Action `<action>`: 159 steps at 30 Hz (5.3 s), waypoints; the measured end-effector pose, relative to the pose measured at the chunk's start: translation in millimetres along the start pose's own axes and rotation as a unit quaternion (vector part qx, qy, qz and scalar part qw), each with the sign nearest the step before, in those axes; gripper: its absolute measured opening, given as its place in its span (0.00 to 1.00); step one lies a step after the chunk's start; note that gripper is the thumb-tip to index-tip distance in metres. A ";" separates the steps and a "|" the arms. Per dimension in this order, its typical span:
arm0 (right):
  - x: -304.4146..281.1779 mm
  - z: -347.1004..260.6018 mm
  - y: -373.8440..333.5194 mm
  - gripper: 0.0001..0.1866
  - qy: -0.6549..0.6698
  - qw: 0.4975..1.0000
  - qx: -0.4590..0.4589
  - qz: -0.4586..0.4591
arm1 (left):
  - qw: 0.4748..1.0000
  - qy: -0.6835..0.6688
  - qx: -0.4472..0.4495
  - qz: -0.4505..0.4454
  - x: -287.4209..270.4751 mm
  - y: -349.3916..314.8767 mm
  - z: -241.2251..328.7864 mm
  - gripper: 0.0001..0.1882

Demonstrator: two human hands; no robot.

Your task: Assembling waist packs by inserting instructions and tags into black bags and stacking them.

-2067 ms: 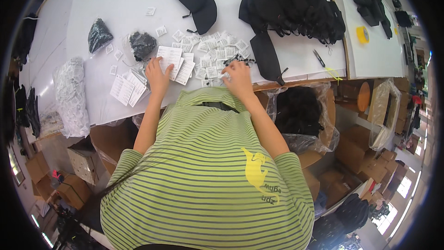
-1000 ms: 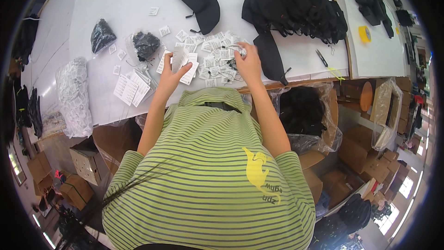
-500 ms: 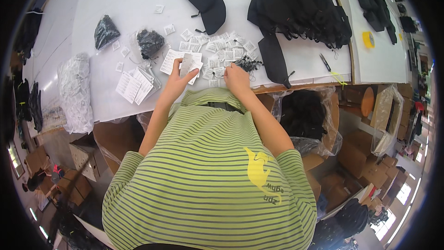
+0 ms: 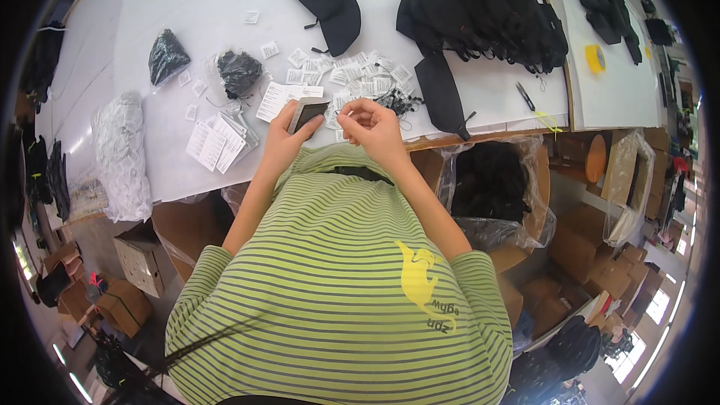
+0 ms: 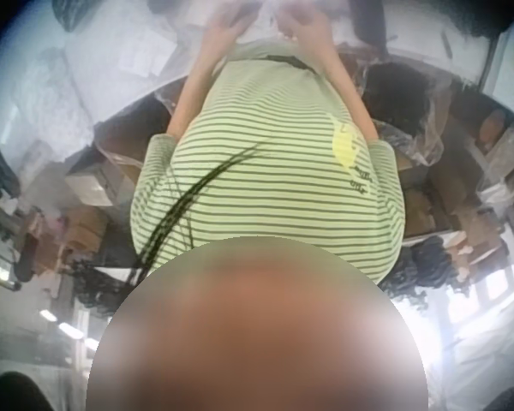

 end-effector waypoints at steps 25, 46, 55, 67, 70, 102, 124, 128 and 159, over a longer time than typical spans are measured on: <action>21.5 -48.6 -4.1 0.10 -0.198 0.963 -0.184 0.004 | 0.991 -0.097 0.082 0.040 -20.7 -13.5 43.5 0.08; 19.2 -31.0 12.9 0.04 -0.136 0.981 0.034 -0.131 | 0.961 -0.267 -0.023 -0.062 11.8 35.4 8.9 0.07; -29.5 -30.8 -3.7 0.02 -0.093 0.995 0.025 -0.033 | 0.979 0.151 -0.018 0.137 1.4 209.0 -88.6 0.23; -48.7 -18.2 -18.9 0.04 -0.075 0.996 0.042 -0.007 | 0.936 -0.153 -0.266 0.176 4.9 285.3 -189.6 0.21; -59.9 -21.1 -17.0 0.04 -0.074 0.997 0.011 0.031 | 0.975 -0.077 -0.040 0.204 3.2 259.7 -80.0 0.12; -69.5 -22.2 -33.1 0.09 -0.339 0.930 -0.104 0.096 | 0.949 0.174 0.254 0.073 62.9 41.2 -6.8 0.11; -13.4 -26.3 -25.8 0.05 0.054 0.993 -0.101 -0.004 | 0.952 -0.304 -0.014 0.026 -16.7 -13.5 17.4 0.05; -5.1 -37.9 -31.7 0.05 0.042 0.993 -0.109 -0.008 | 0.951 -0.300 -0.051 -0.057 -4.1 -19.1 26.1 0.06; 38.8 23.5 12.3 0.09 -0.367 0.924 -0.072 -0.083 | 0.967 -0.239 -0.086 -0.023 -17.6 -29.8 32.0 0.10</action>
Point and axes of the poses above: each hand's wrist, its own y-axis towards the middle knuckle, its own x-axis out of the palm, z = x × y, the point moved 9 cm from there along y, towards the middle knuckle, and after that the axes turned 7 degrees about y, right-handed, at the moved point
